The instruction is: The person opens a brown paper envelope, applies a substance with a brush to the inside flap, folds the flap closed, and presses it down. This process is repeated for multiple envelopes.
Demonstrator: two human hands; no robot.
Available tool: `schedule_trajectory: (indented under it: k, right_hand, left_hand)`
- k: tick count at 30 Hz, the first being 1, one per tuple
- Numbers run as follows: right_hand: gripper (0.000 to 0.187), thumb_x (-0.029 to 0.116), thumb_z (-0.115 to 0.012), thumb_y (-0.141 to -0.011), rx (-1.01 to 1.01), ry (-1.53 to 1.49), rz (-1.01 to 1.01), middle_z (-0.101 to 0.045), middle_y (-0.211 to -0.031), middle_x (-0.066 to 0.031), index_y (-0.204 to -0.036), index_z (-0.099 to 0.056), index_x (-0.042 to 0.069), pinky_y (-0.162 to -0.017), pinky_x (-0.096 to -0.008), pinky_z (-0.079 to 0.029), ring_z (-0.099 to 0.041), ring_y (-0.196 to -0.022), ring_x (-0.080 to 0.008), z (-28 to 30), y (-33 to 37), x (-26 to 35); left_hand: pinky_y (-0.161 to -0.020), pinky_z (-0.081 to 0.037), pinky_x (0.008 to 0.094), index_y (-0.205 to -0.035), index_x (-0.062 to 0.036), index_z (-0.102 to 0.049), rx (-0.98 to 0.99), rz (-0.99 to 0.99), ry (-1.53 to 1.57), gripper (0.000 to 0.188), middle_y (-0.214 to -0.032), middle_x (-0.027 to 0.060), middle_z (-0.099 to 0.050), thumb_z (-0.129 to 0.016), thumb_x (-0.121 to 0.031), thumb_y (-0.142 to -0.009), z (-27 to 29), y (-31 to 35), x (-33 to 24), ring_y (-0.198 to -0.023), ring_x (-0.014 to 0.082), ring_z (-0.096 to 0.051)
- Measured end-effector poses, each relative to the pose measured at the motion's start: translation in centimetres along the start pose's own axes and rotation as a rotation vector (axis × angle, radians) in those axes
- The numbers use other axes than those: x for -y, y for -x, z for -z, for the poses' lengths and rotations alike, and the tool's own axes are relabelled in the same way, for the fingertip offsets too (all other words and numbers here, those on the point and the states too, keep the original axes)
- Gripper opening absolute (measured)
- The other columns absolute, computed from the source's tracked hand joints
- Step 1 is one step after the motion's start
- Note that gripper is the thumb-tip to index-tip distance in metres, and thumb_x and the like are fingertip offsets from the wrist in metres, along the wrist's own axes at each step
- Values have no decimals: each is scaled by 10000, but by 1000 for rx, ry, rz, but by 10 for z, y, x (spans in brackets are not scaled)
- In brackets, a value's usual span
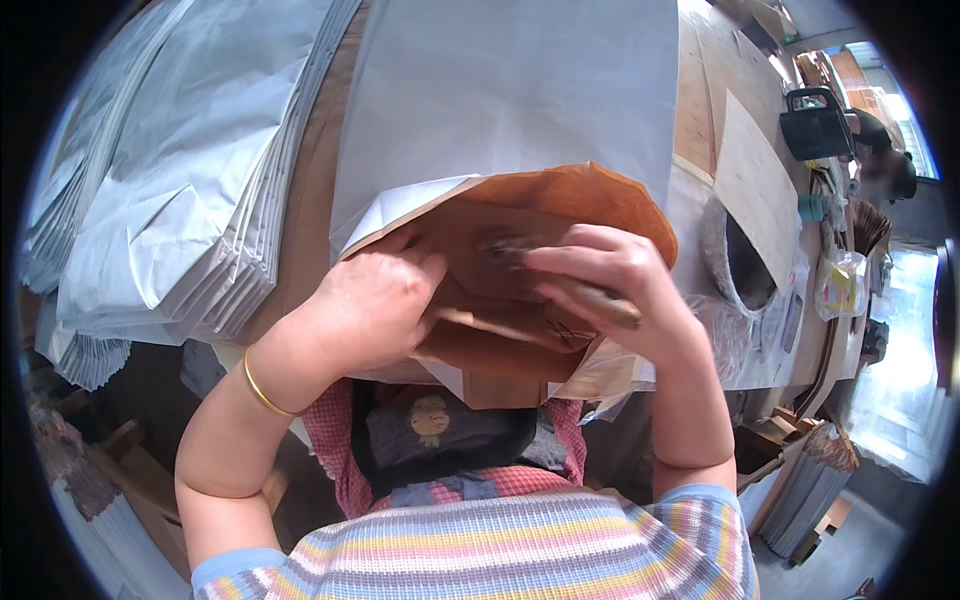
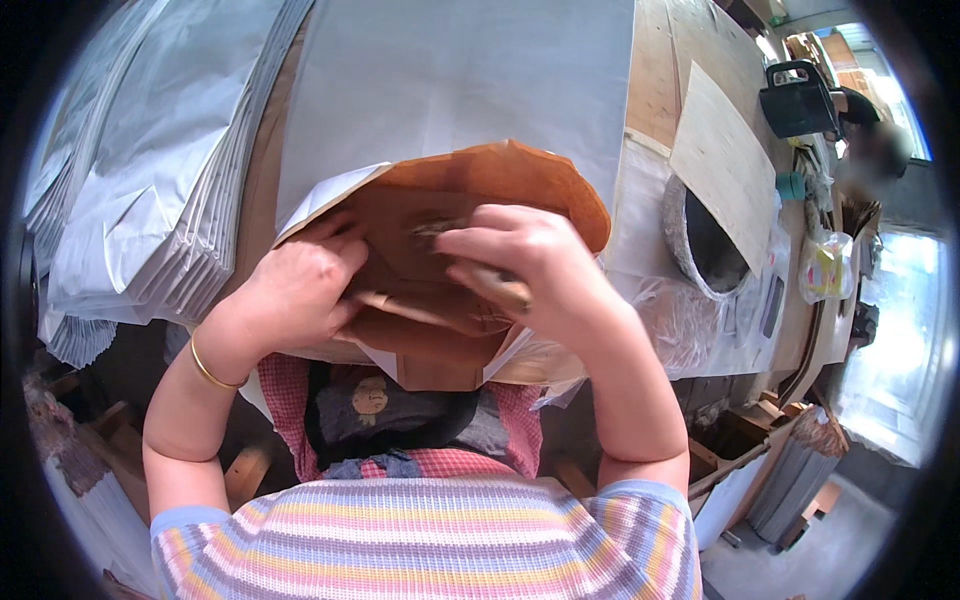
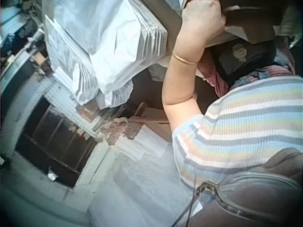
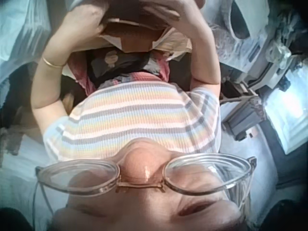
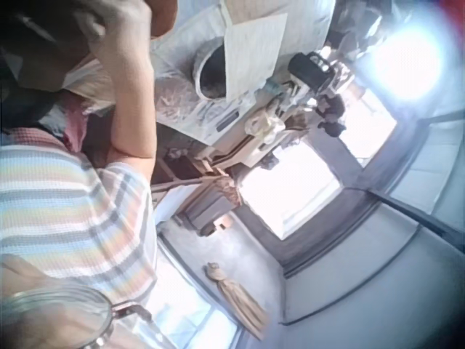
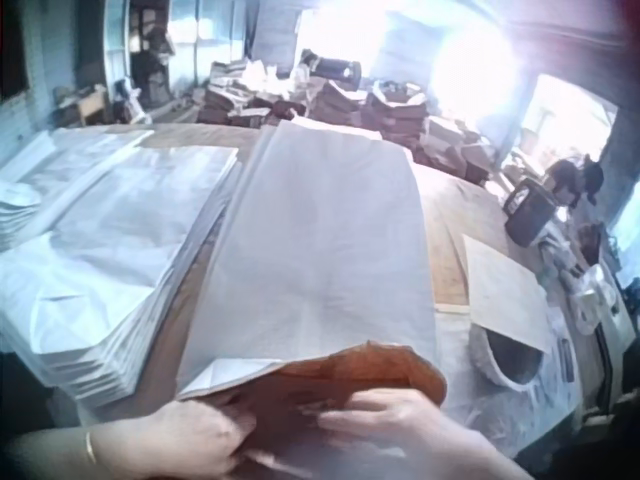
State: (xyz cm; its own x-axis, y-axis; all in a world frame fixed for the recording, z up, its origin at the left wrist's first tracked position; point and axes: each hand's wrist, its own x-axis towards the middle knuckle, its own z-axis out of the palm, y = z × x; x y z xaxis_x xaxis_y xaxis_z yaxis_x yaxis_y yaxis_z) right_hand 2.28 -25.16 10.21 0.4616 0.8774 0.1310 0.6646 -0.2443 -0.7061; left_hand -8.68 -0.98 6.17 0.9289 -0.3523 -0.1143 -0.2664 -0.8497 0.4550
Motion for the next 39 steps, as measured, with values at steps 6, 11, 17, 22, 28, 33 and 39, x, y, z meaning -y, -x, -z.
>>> schedule_trajectory:
  k: [6, 11, 17, 22, 28, 33, 39]
  right_hand:
    - [69, 28, -655, -843, -837, -253, -296, -683, -767, -77, -879, -704, -6, -623, -253, -500, -615, -651, -110, 4, 42, 22]
    - [66, 55, -672, -865, -581, -276, -484, -674, -738, -33, -848, -694, -4, -578, -233, -482, -599, -649, -72, -47, 27, 14]
    - [77, 61, -693, -833, -542, -469, -424, -641, -682, -67, -806, -652, 1, -574, -265, -470, -573, -606, -101, -90, -10, 15]
    - [66, 87, -674, -808, -597, 23, -532, -644, -698, -121, -764, -650, 44, -593, -338, -515, -647, -627, -260, -52, 34, 11]
    - [108, 129, -643, -847, -467, 406, -557, -664, -739, -91, -790, -677, 44, -604, -327, -502, -632, -636, -213, -29, 56, 10]
    - [306, 266, -534, -985, -1017, -772, -256, -670, -1024, -78, -1115, -640, 10, -830, -317, -491, -628, -909, -189, -13, 56, -13]
    - [372, 276, -455, -1012, -1015, -1726, 33, -643, -1188, -129, -1242, -571, 8, -1071, -417, -398, -605, -1079, -254, -85, 24, -98]
  left_hand:
    - [-781, -499, 466, -768, 24, -580, -70, 230, 101, 70, -894, 225, -608, -573, -30, -811, -2, -28, -4, -852, 403, -613]
    - [-766, -503, 467, -764, 16, -642, -252, 275, -141, 96, -832, 221, -623, -617, -77, -766, -33, -43, 4, -802, 407, -620]
    - [-720, -518, 434, -821, 1, -705, -138, 607, 290, 155, -861, 236, -667, -693, -120, -726, -20, -73, 24, -824, 373, -654]
    - [-795, -528, 420, -899, -20, -714, -43, 514, -77, 169, -952, 204, -683, -633, -106, -778, -14, -69, 12, -919, 354, -659]
    - [-822, -553, 417, -932, -44, -730, 72, 527, -135, 206, -1015, 181, -698, -561, -56, -815, -7, -77, -1, -971, 332, -674]
    - [-792, -563, 404, -865, -36, -725, 97, 477, -185, 180, -947, 180, -707, -571, -2, -778, -3, -77, -13, -904, 329, -691]
    - [-748, -553, 381, -779, -39, -679, 114, 282, -374, 91, -927, 170, -690, -653, -5, -699, -8, -81, -24, -909, 314, -671]
